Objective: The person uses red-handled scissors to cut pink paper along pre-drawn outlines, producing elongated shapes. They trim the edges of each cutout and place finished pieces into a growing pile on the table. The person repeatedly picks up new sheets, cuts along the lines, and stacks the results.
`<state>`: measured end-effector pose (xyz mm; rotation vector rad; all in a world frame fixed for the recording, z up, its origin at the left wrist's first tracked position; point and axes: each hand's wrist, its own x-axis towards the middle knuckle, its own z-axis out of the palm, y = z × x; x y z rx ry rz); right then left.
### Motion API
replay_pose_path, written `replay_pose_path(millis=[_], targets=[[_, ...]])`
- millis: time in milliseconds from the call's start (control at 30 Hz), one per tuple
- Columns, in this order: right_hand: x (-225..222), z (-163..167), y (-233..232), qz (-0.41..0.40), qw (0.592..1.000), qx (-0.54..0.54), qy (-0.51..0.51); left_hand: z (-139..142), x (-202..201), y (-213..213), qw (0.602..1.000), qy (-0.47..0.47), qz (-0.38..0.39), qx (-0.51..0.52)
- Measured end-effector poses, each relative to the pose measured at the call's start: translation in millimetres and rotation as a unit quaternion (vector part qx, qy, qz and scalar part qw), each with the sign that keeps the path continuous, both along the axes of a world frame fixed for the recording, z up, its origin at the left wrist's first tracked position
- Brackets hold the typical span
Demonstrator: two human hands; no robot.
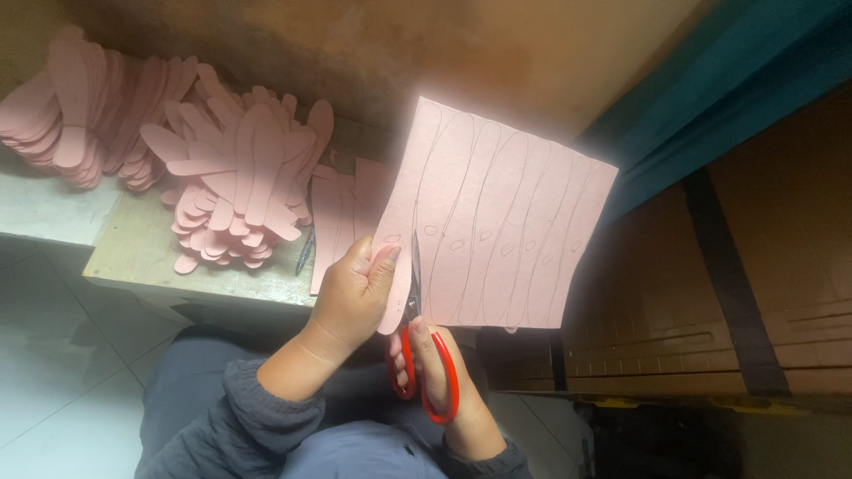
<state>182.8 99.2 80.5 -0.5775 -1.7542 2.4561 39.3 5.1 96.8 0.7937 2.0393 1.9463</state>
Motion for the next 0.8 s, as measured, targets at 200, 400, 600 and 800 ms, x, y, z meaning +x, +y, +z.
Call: replay_pose_path(millis=[200,400,600,800], targets=[[-1.4,-9.0,-2.1,-0.024,0.999,0.041,-0.012,0.8,1.6,0.9,1.0,0.006,0.016,-0.003],[-4.6,-12.8,-5.7,-0.061,0.99,0.117,-0.055,-3.5,2.0,3.0,1.0,0.005,0.023,0.02],[-7.9,-16.4,-7.0,-0.07,0.979,0.171,-0.084,-9.6,1.0,3.8,0.999,0.007,0.033,0.041],[-10.6,-14.5,-12.1,-0.021,0.96,0.26,-0.101,-13.1,-20.3,0.1,0.993,0.019,0.1,-0.053]])
